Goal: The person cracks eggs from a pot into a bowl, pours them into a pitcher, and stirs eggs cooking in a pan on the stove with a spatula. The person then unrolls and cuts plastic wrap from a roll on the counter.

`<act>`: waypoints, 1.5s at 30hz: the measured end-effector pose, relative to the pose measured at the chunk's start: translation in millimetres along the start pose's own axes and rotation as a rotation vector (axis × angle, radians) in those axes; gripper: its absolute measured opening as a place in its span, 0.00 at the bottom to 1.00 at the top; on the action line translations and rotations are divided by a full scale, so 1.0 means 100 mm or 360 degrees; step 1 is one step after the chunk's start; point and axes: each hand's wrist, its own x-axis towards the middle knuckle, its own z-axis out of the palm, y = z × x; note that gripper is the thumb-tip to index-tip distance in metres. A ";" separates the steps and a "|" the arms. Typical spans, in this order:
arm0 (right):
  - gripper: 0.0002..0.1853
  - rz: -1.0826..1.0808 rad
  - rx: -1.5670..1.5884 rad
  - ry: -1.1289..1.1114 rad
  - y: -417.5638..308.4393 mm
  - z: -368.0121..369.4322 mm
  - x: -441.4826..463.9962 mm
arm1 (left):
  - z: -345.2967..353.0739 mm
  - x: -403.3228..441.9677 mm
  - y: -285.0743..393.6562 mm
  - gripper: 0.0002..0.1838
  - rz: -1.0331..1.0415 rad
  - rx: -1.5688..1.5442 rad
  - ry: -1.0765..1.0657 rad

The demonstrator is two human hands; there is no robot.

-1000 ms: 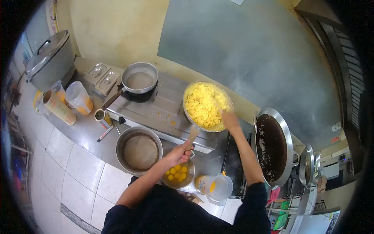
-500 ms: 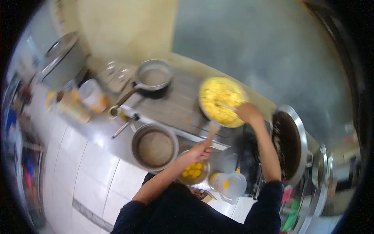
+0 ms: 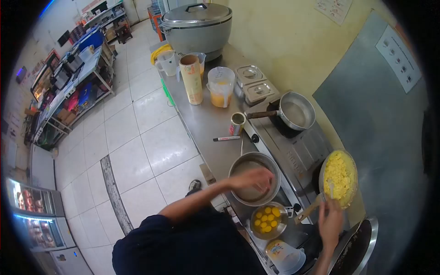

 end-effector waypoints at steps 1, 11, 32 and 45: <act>0.16 -0.0132 0.0286 -0.0050 -0.21 -0.01 -0.09 | -0.34 -0.28 0.14 0.23 0.0146 0.0074 0.0208; 0.22 0.0567 0.1904 -0.1392 -2.56 2.66 -0.70 | -2.33 -3.07 -0.33 0.31 -0.1743 0.0668 0.0959; 0.19 0.2033 0.0033 0.2270 -1.28 2.60 -2.66 | -4.40 -2.85 -1.70 0.28 -0.1185 0.0480 0.0438; 0.28 0.2046 0.1162 0.2195 0.13 2.28 -2.99 | -4.03 -3.86 -1.68 0.28 -0.1065 0.0726 0.0349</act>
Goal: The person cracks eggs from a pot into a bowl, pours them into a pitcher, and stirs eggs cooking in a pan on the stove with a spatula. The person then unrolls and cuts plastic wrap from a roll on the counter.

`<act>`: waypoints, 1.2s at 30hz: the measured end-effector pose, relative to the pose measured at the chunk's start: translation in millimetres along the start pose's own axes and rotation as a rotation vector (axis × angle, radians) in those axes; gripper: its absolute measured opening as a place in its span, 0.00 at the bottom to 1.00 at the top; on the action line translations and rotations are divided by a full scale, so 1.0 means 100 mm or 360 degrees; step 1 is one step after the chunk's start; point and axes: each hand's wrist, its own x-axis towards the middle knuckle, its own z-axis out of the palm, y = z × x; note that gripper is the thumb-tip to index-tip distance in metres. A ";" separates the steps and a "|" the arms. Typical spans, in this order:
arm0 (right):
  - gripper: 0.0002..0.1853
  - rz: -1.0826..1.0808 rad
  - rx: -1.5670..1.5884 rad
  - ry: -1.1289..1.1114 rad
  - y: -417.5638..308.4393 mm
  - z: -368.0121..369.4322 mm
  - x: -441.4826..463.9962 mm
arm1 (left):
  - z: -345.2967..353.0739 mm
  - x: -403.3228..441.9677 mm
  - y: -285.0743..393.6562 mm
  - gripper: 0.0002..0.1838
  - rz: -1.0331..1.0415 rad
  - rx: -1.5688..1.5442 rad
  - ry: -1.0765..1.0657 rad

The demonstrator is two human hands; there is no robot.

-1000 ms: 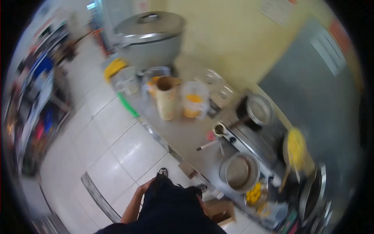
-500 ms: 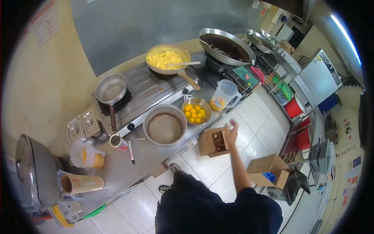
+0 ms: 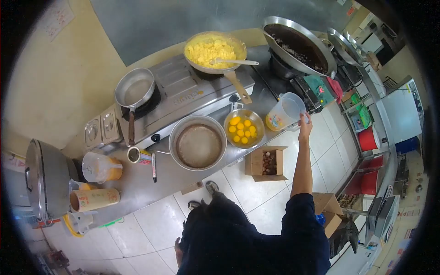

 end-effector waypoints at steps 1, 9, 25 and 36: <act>0.28 -0.0027 -0.0003 0.0024 -0.03 0.01 -0.02 | -0.02 -0.03 -0.03 0.28 0.0098 0.0076 -0.0047; 0.16 0.0158 -0.0297 0.0536 -0.18 0.48 -1.37 | 0.05 0.16 0.31 0.26 -0.0450 -0.0618 0.0468; 0.23 0.0841 0.0537 -0.0584 0.39 0.83 -2.21 | -0.24 0.55 0.38 0.17 0.0534 0.0736 -0.0094; 0.21 0.0657 0.0169 -0.0389 -1.25 -0.40 -2.15 | -0.27 1.21 0.15 0.12 0.0384 0.1217 -0.0323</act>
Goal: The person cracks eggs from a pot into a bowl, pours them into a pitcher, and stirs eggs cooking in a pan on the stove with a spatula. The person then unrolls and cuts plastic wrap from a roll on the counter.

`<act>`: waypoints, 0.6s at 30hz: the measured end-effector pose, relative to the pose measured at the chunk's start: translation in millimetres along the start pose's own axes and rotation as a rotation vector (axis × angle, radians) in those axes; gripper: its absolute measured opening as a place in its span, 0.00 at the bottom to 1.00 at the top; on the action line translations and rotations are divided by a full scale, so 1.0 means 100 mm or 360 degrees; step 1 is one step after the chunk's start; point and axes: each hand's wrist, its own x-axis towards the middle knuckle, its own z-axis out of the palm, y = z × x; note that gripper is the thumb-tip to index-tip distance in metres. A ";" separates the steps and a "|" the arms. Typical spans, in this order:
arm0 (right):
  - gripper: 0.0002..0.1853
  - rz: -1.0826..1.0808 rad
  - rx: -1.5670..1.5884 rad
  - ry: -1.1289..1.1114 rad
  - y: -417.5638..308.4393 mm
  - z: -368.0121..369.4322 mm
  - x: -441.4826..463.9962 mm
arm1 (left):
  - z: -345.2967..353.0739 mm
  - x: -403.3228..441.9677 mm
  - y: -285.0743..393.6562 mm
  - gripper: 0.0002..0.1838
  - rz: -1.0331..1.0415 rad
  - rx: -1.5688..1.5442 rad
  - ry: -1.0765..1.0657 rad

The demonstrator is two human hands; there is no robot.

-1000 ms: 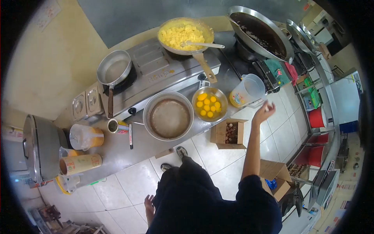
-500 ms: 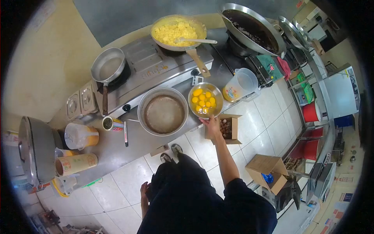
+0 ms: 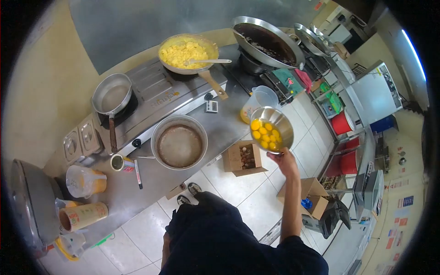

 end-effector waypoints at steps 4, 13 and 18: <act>0.23 0.0068 0.0272 0.0222 -0.46 -0.26 0.09 | -0.02 0.33 0.12 0.10 0.0149 0.0125 -0.0086; 0.25 -0.0321 0.0056 0.0197 -0.73 -0.69 1.02 | -0.11 0.47 0.11 0.11 0.0533 0.0224 0.0090; 0.26 -0.0526 -0.0037 0.0113 -0.81 -0.63 1.31 | -0.13 0.29 0.03 0.23 0.0192 0.0064 -0.0052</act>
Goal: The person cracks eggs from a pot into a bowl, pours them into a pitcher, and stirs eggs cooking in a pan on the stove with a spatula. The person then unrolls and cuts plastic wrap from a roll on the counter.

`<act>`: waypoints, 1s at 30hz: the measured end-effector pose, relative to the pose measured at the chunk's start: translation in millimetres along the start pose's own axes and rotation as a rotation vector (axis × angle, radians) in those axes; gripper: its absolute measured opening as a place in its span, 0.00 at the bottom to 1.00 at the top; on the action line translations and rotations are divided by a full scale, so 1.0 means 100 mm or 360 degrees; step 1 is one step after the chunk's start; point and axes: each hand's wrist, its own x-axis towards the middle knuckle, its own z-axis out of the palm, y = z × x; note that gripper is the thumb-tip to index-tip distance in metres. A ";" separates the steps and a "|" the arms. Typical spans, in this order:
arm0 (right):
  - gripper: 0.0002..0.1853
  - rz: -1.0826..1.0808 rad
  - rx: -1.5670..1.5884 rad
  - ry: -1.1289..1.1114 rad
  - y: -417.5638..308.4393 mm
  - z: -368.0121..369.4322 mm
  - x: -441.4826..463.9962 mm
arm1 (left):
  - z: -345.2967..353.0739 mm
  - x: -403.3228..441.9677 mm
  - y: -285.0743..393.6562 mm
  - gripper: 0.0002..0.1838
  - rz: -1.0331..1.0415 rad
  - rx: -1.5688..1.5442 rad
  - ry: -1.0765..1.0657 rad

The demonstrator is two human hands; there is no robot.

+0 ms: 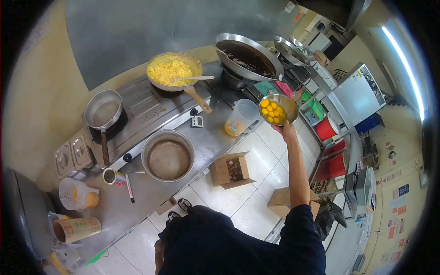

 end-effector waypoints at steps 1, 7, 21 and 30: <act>0.25 0.0000 -0.0062 0.0023 -0.01 0.03 0.04 | 0.07 0.01 -0.08 0.23 -0.0004 -0.0001 0.0004; 0.24 0.0062 -0.0137 0.0127 0.16 0.08 0.35 | 0.26 -0.06 -0.01 0.16 -0.0231 0.0135 0.0076; 0.32 -0.0141 -0.0400 0.0461 0.28 0.27 0.61 | 0.14 0.16 -0.09 0.22 -0.0175 0.0127 -0.0006; 0.39 -0.0410 -0.1300 0.0630 0.12 0.67 0.25 | 0.20 0.09 0.16 0.18 -0.0297 0.0163 0.0160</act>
